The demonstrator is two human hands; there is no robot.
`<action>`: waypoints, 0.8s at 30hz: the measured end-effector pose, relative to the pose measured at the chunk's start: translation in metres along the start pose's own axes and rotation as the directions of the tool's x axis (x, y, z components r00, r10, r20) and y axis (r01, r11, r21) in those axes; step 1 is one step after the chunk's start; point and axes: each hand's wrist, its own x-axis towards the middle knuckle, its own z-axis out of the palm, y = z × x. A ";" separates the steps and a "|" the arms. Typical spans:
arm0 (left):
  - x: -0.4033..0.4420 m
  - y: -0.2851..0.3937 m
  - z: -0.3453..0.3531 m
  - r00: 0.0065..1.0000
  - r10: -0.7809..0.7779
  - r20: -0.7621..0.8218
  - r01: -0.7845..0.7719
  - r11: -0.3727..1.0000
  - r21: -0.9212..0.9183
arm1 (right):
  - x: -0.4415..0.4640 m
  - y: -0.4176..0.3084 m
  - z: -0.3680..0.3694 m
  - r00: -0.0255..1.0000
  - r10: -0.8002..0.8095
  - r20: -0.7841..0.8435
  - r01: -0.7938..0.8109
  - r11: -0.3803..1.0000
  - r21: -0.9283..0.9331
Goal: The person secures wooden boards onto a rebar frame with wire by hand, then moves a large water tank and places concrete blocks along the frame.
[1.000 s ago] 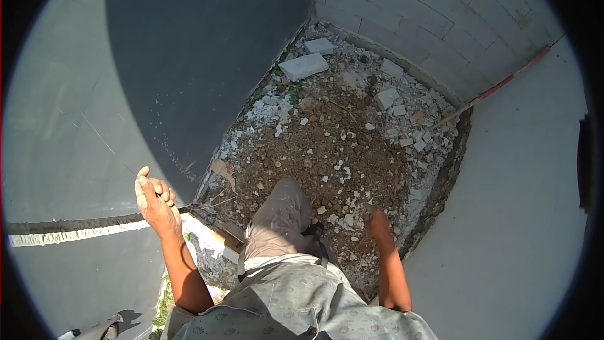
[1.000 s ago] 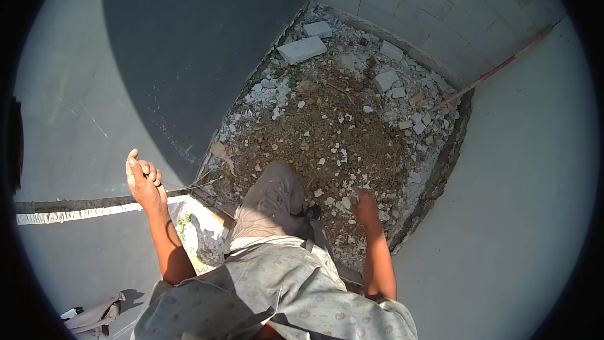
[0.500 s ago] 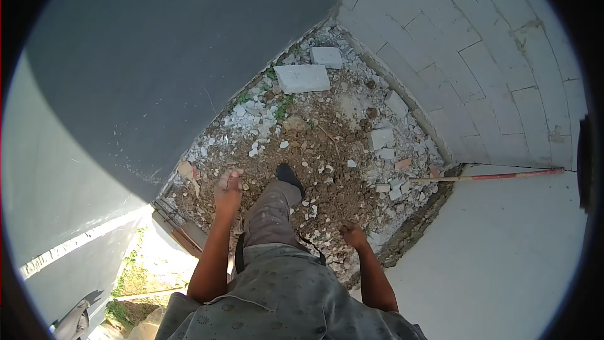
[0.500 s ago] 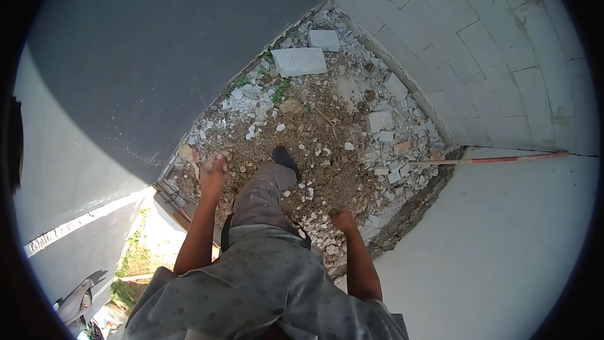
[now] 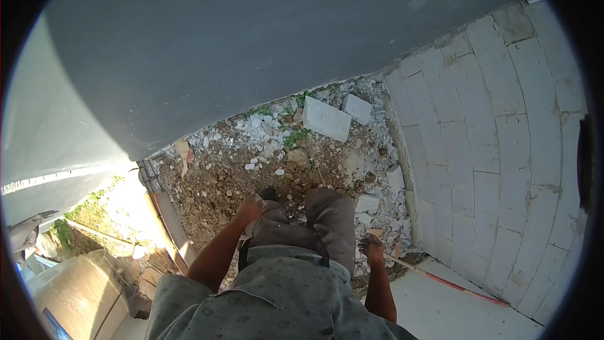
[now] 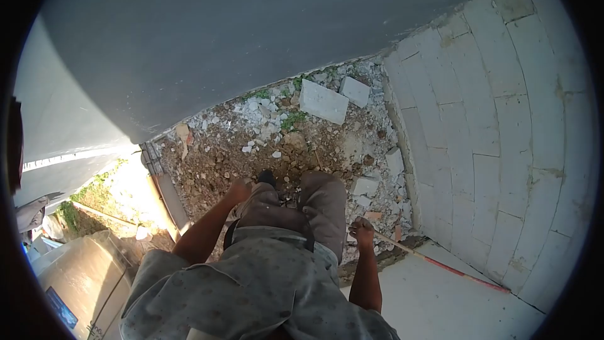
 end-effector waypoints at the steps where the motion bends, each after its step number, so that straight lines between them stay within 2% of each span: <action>1: 0.006 -0.004 0.014 0.990 0.138 -0.020 -0.136 0.987 0.083 | 0.023 -0.027 0.006 0.998 -0.035 0.051 0.036 0.999 -0.019; 3: -0.002 -0.006 0.045 0.938 0.345 -0.035 -0.326 0.911 0.253 | 0.067 -0.085 0.026 0.991 -0.033 0.129 0.047 0.993 -0.109; 4: -0.009 0.010 0.046 0.994 0.098 -0.041 -0.093 0.991 0.101 | 0.098 -0.109 0.040 0.984 -0.028 0.176 0.055 0.986 -0.154; 5: -0.017 0.042 0.027 0.988 -0.153 -0.012 0.152 0.986 -0.064 | 0.129 -0.131 0.057 0.974 -0.016 0.226 0.063 0.977 -0.201; 6: -0.024 0.060 0.019 0.923 -0.381 0.050 0.382 0.896 -0.229 | 0.175 -0.144 0.072 0.960 0.036 0.277 0.041 0.963 -0.267; 9: -0.043 0.088 0.052 0.881 -0.472 -0.037 0.441 0.846 -0.301 | 0.283 -0.175 0.128 0.881 0.225 0.416 -0.027 0.902 -0.431; 11: -0.057 0.127 0.058 0.699 -0.712 -0.068 0.619 0.651 -0.439 | 0.336 -0.190 0.161 0.836 0.361 0.413 -0.096 0.838 -0.537; 13: -0.064 0.169 0.049 0.483 -0.873 -0.063 0.709 0.433 -0.557 | 0.388 -0.193 0.190 0.787 0.440 0.431 -0.138 0.808 -0.574; 14: -0.068 0.179 0.047 0.429 -0.898 -0.100 0.679 0.394 -0.620 | 0.392 -0.196 0.206 0.785 0.426 0.449 -0.113 0.812 -0.573; 17: -0.069 0.187 0.066 0.344 -0.930 -0.132 0.672 0.342 -0.657 | 0.434 -0.178 0.239 0.786 0.461 0.412 -0.242 0.842 -0.482; 21: -0.055 0.173 0.128 0.447 -0.893 -0.042 0.751 0.401 -0.525 | 0.472 -0.134 0.264 0.791 0.491 0.364 -0.389 0.864 -0.318; 22: -0.050 0.172 0.136 0.452 -0.890 0.054 0.781 0.366 -0.506 | 0.482 -0.124 0.271 0.779 0.532 0.333 -0.485 0.847 -0.217; 24: -0.035 0.168 0.156 0.450 -0.887 0.103 0.812 0.358 -0.462 | 0.499 -0.101 0.282 0.809 0.492 0.320 -0.496 0.865 -0.076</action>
